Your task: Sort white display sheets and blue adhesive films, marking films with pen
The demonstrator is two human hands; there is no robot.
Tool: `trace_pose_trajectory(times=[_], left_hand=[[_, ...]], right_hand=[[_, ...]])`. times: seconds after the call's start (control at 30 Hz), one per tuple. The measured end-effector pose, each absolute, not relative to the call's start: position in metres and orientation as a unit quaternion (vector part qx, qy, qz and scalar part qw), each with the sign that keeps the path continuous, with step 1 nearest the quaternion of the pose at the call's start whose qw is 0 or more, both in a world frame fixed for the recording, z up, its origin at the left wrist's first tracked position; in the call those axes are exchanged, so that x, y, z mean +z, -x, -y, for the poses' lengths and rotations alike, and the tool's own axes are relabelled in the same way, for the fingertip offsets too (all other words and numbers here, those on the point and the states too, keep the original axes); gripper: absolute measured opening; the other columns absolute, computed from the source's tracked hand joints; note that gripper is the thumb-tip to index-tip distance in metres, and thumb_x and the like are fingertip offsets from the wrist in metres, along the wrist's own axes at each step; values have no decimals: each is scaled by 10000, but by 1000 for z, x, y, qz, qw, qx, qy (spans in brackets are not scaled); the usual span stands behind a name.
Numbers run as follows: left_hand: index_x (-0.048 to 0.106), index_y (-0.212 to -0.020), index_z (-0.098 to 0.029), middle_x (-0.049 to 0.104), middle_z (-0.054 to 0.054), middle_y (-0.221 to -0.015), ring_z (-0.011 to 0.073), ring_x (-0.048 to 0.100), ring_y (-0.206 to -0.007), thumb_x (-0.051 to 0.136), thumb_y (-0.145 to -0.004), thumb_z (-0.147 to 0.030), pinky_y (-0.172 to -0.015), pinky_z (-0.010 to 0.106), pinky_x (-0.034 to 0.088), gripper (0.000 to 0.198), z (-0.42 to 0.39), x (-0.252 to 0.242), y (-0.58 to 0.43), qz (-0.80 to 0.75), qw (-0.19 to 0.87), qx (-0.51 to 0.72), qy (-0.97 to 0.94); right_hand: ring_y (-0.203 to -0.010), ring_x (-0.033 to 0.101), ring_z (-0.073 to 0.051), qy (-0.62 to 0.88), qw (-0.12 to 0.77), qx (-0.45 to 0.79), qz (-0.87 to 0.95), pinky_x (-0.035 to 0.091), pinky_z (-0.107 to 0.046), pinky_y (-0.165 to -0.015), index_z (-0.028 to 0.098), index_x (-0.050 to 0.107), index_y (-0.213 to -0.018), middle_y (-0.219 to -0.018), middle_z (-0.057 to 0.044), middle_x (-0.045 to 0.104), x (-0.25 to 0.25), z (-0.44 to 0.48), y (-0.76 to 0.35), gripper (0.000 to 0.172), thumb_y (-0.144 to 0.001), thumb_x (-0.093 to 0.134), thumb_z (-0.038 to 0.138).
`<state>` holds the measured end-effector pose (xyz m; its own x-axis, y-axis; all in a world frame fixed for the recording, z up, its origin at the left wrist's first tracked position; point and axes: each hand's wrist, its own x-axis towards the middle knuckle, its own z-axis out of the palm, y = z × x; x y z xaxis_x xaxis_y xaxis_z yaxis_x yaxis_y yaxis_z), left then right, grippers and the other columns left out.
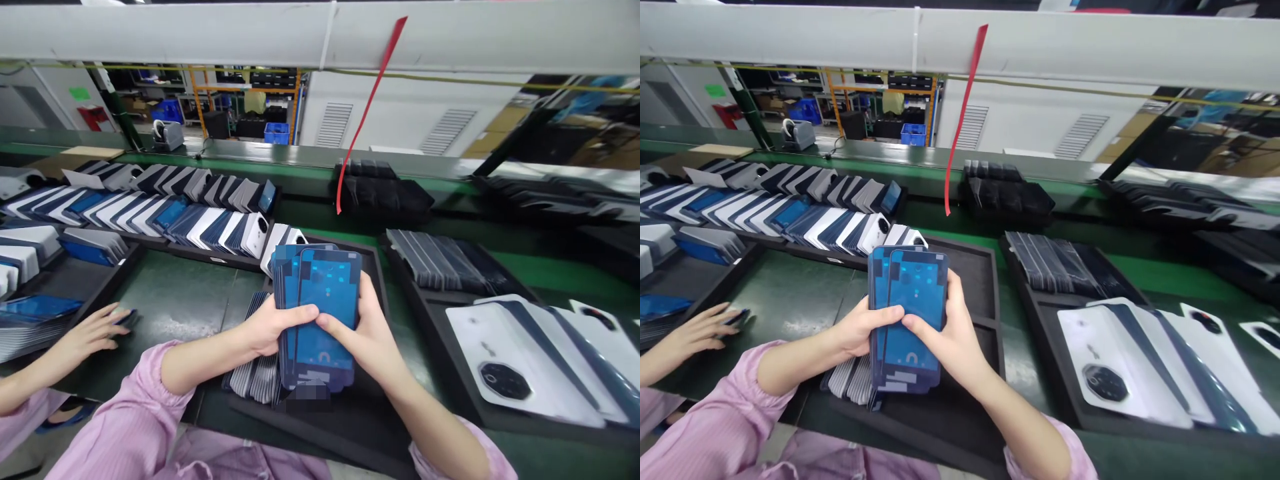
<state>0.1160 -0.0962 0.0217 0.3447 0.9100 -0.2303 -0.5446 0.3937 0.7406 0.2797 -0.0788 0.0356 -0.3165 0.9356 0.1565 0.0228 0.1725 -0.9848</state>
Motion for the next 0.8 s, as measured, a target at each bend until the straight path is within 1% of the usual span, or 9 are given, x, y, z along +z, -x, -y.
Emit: trace_pose_trajectory(times=[0.17,0.23,0.3,0.37,0.4,0.5,0.57,0.67,0.8], left_hand=[[702,-1084,-111,772,165,-1059,383,720,-1039,877,-588,-397,-920,516,578,599,98,18,-113,-298,777,479,-278],[701,-1076,-110,773,165,-1058,399,713,-1053,834,-577,-353,-924,532,573,571,98,16,-113,-292,778,485,-271],[697,-1086,-115,779,152,-1036,391,720,-1032,804,-586,-318,-909,529,577,550,95,16,-113,-310,762,501,-268],[700,-1077,-122,781,137,-1011,376,728,-1005,783,-609,-310,-874,505,589,511,92,19,-112,-318,742,522,-275],[702,-1080,-123,778,135,-1024,371,729,-1005,772,-624,-314,-861,494,593,499,90,22,-112,-305,740,528,-284],[698,-1132,-117,758,145,-1105,361,725,-1035,756,-670,-327,-859,479,595,511,86,28,-110,-245,750,526,-317],[687,-1154,-110,763,151,-1082,349,731,-1018,779,-678,-326,-867,481,594,531,84,30,-108,-252,749,524,-320],[688,-1078,-118,781,127,-976,337,747,-942,857,-623,-294,-861,498,599,516,83,29,-106,-332,715,545,-286],[679,-1043,-143,789,104,-978,346,752,-949,924,-559,-271,-914,547,590,557,81,27,-106,-351,706,558,-257]], right_hand=[[-1110,682,-289,375,448,522,622,584,-413,-942,241,505,-1286,-1233,-101,687,38,78,-282,604,-816,767,517],[-1100,686,-291,388,469,501,616,589,-408,-923,242,530,-1266,-1224,-98,696,38,76,-284,599,-800,783,519],[-1075,689,-290,417,508,453,602,594,-407,-897,236,566,-1214,-1207,-100,700,39,70,-290,580,-766,817,507],[-975,703,-270,451,560,408,562,608,-393,-820,233,606,-1131,-1122,-89,718,40,59,-299,531,-733,846,491],[-884,705,-248,459,585,403,534,612,-373,-752,234,623,-1077,-1045,-74,725,41,53,-304,502,-715,857,491],[-595,616,-153,441,615,469,455,551,-272,-529,239,641,-916,-782,0,669,45,38,-320,448,-660,879,519],[-506,546,-116,420,606,507,446,488,-229,-449,239,641,-861,-683,34,606,48,35,-327,446,-629,892,526],[-512,562,-131,415,602,502,462,479,-241,-440,245,652,-880,-687,27,622,49,41,-326,443,-619,902,501],[-564,631,-191,412,587,500,486,546,-321,-510,257,660,-918,-727,0,668,45,53,-315,430,-643,890,495]])
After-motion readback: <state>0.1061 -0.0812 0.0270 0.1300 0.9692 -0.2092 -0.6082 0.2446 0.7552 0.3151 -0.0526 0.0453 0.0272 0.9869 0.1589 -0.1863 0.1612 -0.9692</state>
